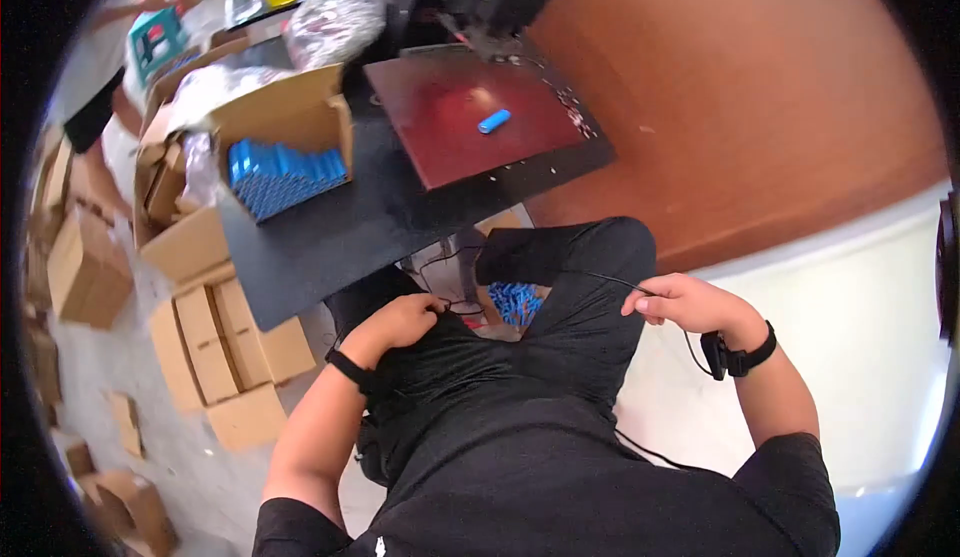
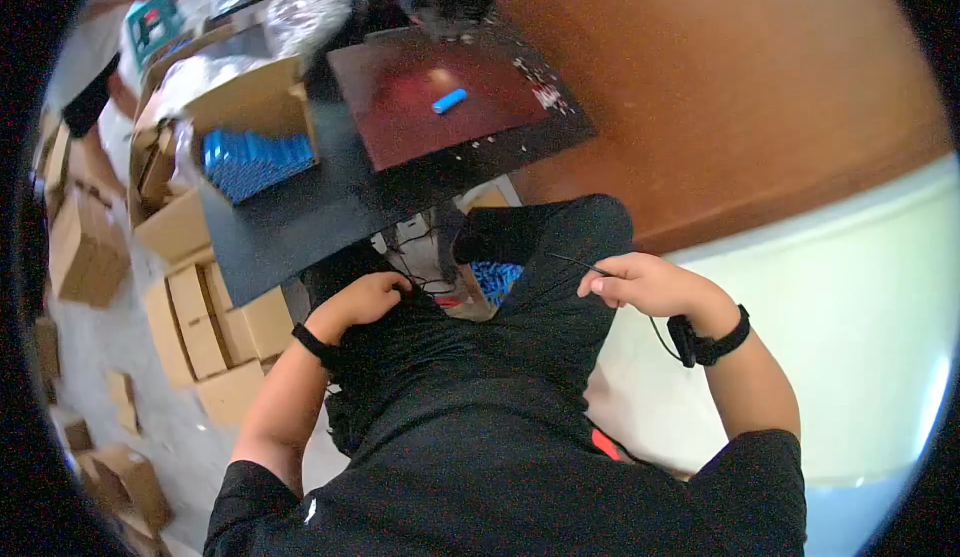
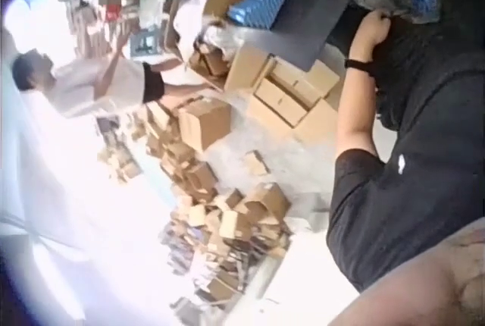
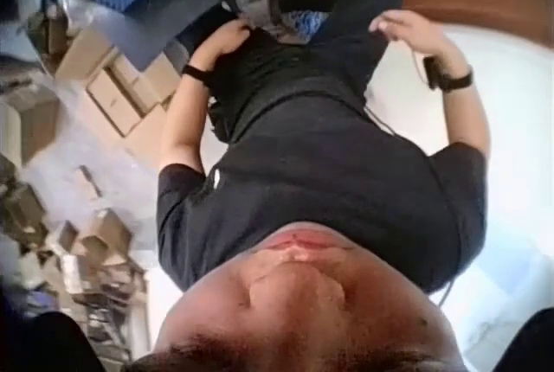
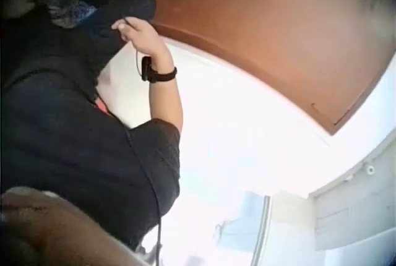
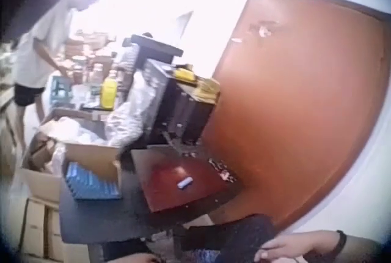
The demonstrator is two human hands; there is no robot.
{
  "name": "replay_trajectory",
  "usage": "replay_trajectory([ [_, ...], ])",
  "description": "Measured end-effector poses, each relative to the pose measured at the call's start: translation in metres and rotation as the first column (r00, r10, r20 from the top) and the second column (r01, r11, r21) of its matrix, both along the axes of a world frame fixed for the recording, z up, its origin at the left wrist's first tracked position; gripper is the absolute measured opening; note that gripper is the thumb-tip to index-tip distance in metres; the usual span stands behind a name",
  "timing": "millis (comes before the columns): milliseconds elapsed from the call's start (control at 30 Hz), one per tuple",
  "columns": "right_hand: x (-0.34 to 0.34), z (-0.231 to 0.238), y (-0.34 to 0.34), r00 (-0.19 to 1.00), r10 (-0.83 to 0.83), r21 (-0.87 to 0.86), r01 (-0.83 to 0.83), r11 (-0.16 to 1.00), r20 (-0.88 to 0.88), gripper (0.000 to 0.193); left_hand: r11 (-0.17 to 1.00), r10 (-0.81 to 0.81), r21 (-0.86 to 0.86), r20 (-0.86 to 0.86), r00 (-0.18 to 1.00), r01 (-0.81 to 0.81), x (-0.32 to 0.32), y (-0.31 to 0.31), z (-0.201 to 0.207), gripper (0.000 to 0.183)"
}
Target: The person picks up a battery and a wire, positions them under a spot welder, and welds the wire to the battery terminal. This process is repeated for several batteries, which are then set aside.
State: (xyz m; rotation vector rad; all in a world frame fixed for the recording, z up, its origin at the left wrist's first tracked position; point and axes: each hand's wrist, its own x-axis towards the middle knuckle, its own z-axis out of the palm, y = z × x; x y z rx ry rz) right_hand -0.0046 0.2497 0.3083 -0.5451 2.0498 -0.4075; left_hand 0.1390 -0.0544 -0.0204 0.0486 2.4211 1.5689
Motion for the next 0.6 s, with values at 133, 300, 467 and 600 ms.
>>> replay_trajectory([
  [133, -0.029, -0.022, -0.033, 0.978, 0.209, 0.092, -0.207, 0.974, -0.003, 0.032, 0.970, 0.230, -0.075, -0.033, 0.973, -0.231, 0.042, -0.002, 0.032, 0.033],
  [300, -0.072, -0.042, -0.060, 0.684, 0.644, 0.189, -0.621, 0.761, -0.343, 0.031, 0.867, 0.294, -0.334, -0.256, 0.921, -0.370, 0.065, -0.004, 0.054, 0.033],
  [467, -0.102, -0.032, -0.103, 0.716, 0.424, -0.133, -0.579, 0.804, -0.555, 0.022, 0.885, 0.308, -0.295, -0.206, 0.929, -0.360, 0.065, -0.021, 0.100, 0.034],
  [600, -0.120, -0.056, -0.155, 0.494, 0.290, -0.199, -0.720, 0.665, -0.820, 0.040, 0.914, 0.265, -0.246, -0.238, 0.935, -0.322, 0.060, -0.038, 0.134, 0.032],
])
